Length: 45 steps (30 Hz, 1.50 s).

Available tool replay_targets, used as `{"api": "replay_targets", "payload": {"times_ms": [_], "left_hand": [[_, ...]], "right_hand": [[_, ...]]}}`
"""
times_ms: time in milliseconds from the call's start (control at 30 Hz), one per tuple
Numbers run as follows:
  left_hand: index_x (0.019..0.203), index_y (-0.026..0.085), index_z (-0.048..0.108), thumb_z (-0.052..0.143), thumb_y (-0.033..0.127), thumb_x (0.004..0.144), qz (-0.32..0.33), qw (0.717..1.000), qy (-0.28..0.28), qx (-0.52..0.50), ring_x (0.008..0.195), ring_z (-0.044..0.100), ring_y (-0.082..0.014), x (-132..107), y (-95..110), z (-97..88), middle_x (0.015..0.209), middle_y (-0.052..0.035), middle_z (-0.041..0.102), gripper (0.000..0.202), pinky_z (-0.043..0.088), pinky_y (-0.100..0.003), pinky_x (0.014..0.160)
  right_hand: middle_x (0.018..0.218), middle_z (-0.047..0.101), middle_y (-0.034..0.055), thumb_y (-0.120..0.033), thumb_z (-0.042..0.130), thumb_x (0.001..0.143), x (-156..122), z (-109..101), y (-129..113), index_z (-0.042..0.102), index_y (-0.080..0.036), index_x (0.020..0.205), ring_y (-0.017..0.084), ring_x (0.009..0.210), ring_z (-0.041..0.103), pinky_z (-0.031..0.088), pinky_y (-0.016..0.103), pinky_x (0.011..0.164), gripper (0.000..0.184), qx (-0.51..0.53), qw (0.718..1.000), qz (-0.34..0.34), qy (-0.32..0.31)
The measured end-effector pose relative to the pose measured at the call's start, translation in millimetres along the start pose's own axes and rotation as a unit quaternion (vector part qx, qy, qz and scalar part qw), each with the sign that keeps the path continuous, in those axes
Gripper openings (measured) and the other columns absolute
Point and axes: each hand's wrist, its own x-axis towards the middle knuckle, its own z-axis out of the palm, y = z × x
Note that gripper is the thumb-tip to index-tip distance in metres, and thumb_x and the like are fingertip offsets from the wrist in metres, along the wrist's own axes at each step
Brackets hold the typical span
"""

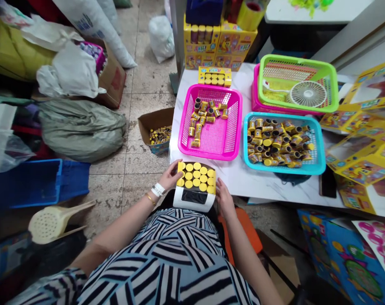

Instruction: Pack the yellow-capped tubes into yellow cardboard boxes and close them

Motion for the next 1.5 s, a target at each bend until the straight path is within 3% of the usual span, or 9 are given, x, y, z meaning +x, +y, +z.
{"api": "replay_targets", "payload": {"times_ms": [167, 333, 500, 700, 833, 967, 1033, 1200, 1500], "left_hand": [[0.137, 0.022, 0.048, 0.068, 0.038, 0.081, 0.034, 0.996, 0.009, 0.077, 0.121, 0.051, -0.0271, 1.5, 10.5, -0.6, 0.131, -0.0125, 0.054, 0.061, 0.040, -0.043, 0.106], [0.140, 0.018, 0.045, 0.061, 0.034, 0.085, 0.212, 0.946, 0.030, 0.243, 0.140, 0.032, -0.0299, -3.1, 28.0, 1.7, 0.146, -0.0165, 0.042, 0.059, 0.024, -0.049, 0.117], [0.139, 0.021, 0.049, 0.057, 0.037, 0.088, 0.273, 0.907, -0.129, 0.293, 0.147, 0.020, -0.0338, -1.0, 53.3, 14.7, 0.150, -0.0131, 0.041, 0.055, 0.014, -0.056, 0.118], [0.126, 0.027, 0.063, 0.067, 0.048, 0.081, 0.249, 0.898, -0.307, 0.192, 0.144, 0.027, -0.0360, 7.6, 80.3, 28.3, 0.141, -0.0105, 0.054, 0.050, 0.008, -0.054, 0.119], [0.114, 0.022, 0.070, 0.044, 0.056, 0.092, 0.208, 0.962, -0.178, 0.019, 0.131, 0.047, -0.0317, 5.7, 79.9, 15.9, 0.129, -0.0127, 0.061, 0.048, 0.029, -0.051, 0.113], [0.109, 0.021, 0.069, 0.037, 0.056, 0.094, 0.178, 0.980, 0.066, -0.055, 0.107, 0.060, -0.0248, -8.7, 66.3, 3.3, 0.118, -0.0116, 0.062, 0.050, 0.049, -0.041, 0.093], [0.112, 0.020, 0.067, 0.048, 0.056, 0.091, 0.164, 0.979, 0.117, -0.026, 0.099, 0.061, -0.0224, -16.4, 58.1, 2.0, 0.117, -0.0111, 0.061, 0.046, 0.050, -0.036, 0.087], [0.110, 0.019, 0.067, 0.050, 0.044, 0.094, 0.067, 0.990, 0.117, 0.040, 0.090, 0.063, -0.0185, -19.5, 45.6, 6.6, 0.101, -0.0085, 0.066, 0.035, 0.049, -0.031, 0.083], [0.098, 0.017, 0.070, 0.047, 0.034, 0.096, 0.146, 0.970, 0.001, 0.195, 0.080, 0.063, -0.0152, 9.9, 69.7, -3.6, 0.085, -0.0061, 0.068, 0.029, 0.049, -0.028, 0.075]], "right_hand": [[0.130, 0.063, 0.0101, -0.066, 0.052, 0.085, -34.9, -2.1, 24.8, 0.053, -0.024, 0.134, 0.026, 0.111, 0.064, 0.053, 0.042, 0.092, 0.065, 0.127, 0.985, 0.110, 0.044], [0.127, 0.065, 0.0098, -0.070, 0.051, 0.082, -44.8, 14.9, 39.4, 0.060, -0.022, 0.125, 0.027, 0.117, 0.061, 0.050, 0.044, 0.096, 0.064, 0.141, 0.979, 0.148, -0.020], [0.106, 0.073, 0.0106, -0.069, 0.050, 0.083, -64.4, 20.9, 37.4, 0.059, -0.020, 0.125, 0.028, 0.093, 0.070, 0.056, 0.044, 0.080, 0.065, 0.132, 0.979, 0.155, -0.005], [0.106, 0.069, 0.0061, -0.049, 0.066, 0.079, -95.4, 4.6, -16.6, 0.029, -0.030, 0.150, 0.023, 0.083, 0.066, 0.056, 0.038, 0.076, 0.082, 0.082, 0.996, -0.025, 0.038], [0.110, 0.065, 0.0072, -0.040, 0.078, 0.069, -75.7, 3.3, -53.1, 0.037, -0.027, 0.146, 0.024, 0.096, 0.063, 0.051, 0.039, 0.089, 0.088, -0.013, 0.994, -0.105, -0.033], [0.067, 0.056, -0.0031, -0.043, 0.071, 0.077, -32.5, 14.7, -63.2, 0.056, -0.023, 0.128, 0.015, 0.063, 0.054, 0.050, 0.030, 0.068, 0.057, -0.144, 0.977, -0.138, 0.076], [0.057, 0.046, -0.0075, -0.046, 0.068, 0.078, -16.2, 20.6, -61.4, 0.057, -0.021, 0.126, 0.012, 0.052, 0.045, 0.044, 0.027, 0.059, 0.055, -0.162, 0.967, -0.140, 0.134], [0.052, 0.037, -0.0090, -0.053, 0.065, 0.079, -5.3, 20.8, -50.8, 0.063, -0.018, 0.114, 0.011, 0.048, 0.037, 0.035, 0.024, 0.051, 0.050, -0.171, 0.967, -0.103, 0.156], [0.084, 0.060, 0.0027, -0.041, 0.067, 0.081, -28.9, 0.3, -34.5, 0.064, -0.019, 0.112, 0.017, 0.076, 0.057, 0.049, 0.029, 0.071, 0.038, -0.230, 0.954, -0.179, 0.075]]}}
